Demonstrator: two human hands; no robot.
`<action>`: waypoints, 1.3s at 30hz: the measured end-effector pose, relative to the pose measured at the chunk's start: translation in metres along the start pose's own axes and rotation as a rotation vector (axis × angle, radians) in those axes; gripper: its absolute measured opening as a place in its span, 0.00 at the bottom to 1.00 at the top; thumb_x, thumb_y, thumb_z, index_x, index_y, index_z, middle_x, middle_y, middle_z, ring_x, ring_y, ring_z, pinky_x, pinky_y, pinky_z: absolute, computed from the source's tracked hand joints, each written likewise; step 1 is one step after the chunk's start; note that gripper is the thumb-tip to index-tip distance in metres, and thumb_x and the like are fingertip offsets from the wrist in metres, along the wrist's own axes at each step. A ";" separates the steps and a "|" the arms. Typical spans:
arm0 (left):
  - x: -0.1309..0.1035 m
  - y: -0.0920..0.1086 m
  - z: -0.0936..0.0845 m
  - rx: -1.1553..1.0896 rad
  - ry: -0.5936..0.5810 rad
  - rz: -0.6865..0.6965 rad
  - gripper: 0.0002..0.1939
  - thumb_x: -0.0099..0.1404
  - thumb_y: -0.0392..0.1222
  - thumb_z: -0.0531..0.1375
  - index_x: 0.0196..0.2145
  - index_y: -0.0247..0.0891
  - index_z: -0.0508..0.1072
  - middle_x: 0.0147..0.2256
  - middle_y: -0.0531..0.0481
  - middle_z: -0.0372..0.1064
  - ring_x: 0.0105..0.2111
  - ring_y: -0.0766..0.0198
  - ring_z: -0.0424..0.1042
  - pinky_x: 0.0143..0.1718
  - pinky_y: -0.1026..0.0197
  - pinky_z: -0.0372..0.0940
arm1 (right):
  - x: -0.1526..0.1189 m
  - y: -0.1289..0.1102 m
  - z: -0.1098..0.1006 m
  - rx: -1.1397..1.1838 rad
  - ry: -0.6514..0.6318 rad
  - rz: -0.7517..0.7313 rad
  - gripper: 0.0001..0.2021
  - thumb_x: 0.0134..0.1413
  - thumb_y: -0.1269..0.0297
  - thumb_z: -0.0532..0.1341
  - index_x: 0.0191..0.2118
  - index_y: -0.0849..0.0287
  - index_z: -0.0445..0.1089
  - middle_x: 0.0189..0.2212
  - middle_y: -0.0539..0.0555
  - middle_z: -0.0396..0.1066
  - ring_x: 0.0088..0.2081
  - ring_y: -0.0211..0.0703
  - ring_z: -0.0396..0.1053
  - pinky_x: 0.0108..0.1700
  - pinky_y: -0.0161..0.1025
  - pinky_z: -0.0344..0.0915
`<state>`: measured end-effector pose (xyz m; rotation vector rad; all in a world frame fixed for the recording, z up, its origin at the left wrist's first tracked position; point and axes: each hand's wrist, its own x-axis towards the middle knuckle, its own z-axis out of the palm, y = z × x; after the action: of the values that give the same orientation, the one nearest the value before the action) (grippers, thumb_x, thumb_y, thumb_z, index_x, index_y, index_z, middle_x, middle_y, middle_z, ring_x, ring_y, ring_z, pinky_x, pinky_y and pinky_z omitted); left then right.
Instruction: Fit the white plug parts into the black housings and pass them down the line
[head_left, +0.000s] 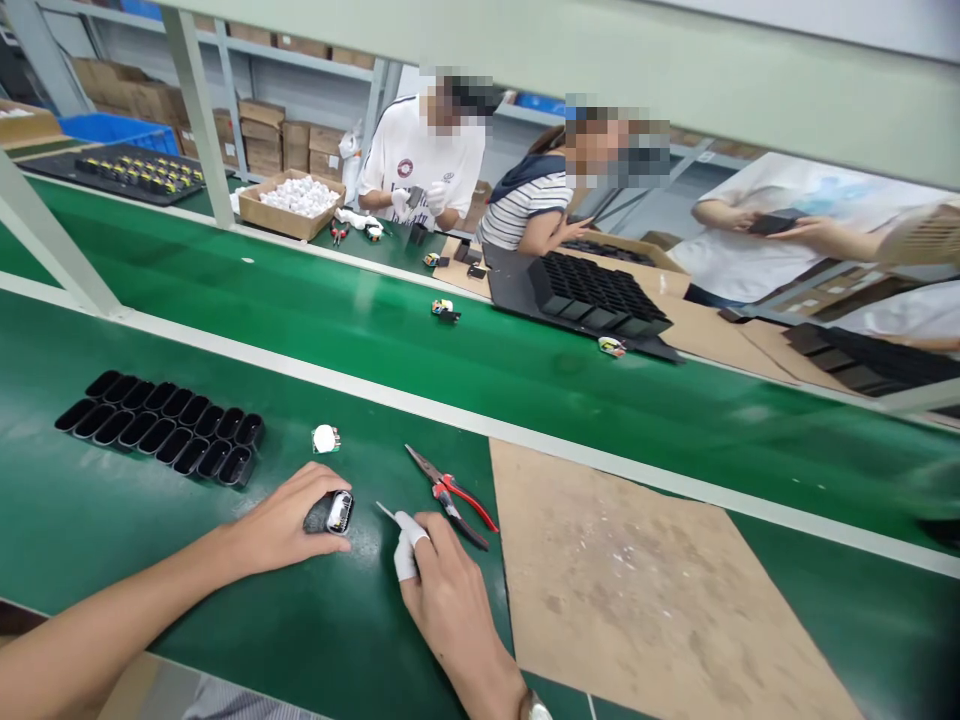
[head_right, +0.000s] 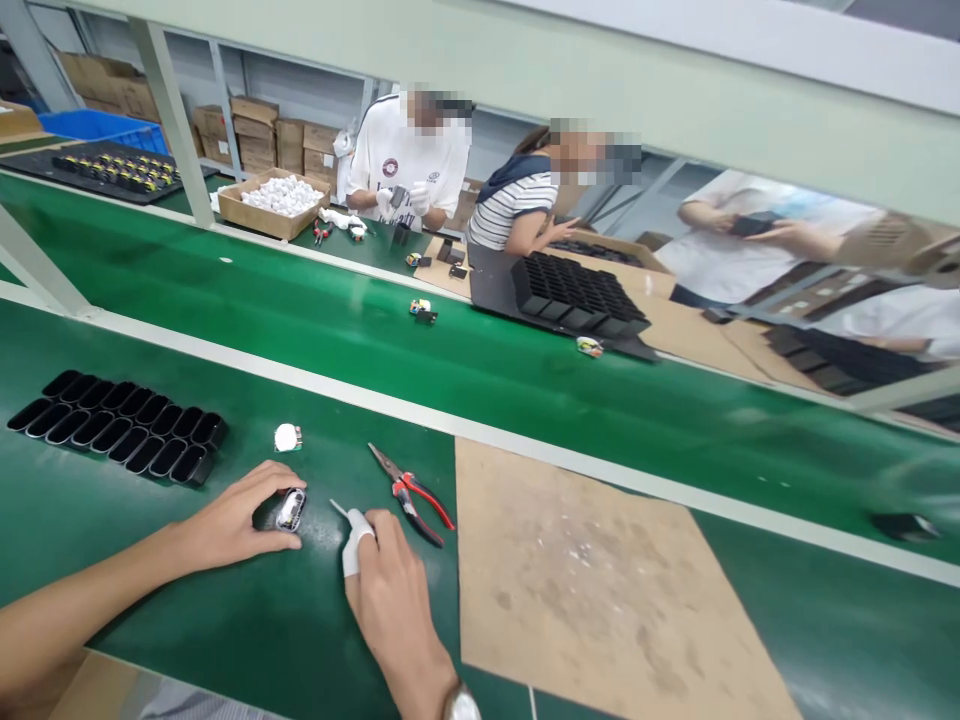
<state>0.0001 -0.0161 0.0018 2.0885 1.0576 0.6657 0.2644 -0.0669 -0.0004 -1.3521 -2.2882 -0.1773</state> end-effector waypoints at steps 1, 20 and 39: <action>0.000 -0.001 0.001 0.002 0.010 0.010 0.26 0.65 0.48 0.72 0.56 0.43 0.70 0.52 0.44 0.73 0.54 0.49 0.72 0.55 0.46 0.72 | 0.003 -0.005 -0.002 0.048 0.006 0.001 0.10 0.70 0.74 0.51 0.46 0.60 0.70 0.42 0.59 0.71 0.34 0.44 0.70 0.29 0.39 0.67; -0.004 -0.009 0.005 0.001 0.047 0.121 0.31 0.63 0.54 0.73 0.58 0.42 0.69 0.49 0.44 0.71 0.50 0.50 0.70 0.51 0.46 0.72 | 0.029 -0.023 -0.009 0.015 -0.024 -0.121 0.12 0.58 0.81 0.54 0.32 0.56 0.66 0.40 0.58 0.68 0.30 0.42 0.65 0.28 0.39 0.59; -0.004 -0.009 0.002 -0.019 0.023 0.132 0.29 0.67 0.48 0.71 0.62 0.43 0.68 0.53 0.41 0.72 0.56 0.48 0.71 0.57 0.45 0.72 | 0.041 -0.027 -0.027 -0.006 -0.021 -0.254 0.15 0.53 0.83 0.52 0.27 0.55 0.63 0.36 0.58 0.67 0.33 0.47 0.62 0.27 0.42 0.56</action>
<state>-0.0052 -0.0164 -0.0068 2.1529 0.9285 0.7627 0.2336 -0.0577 0.0452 -1.0663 -2.4733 -0.2534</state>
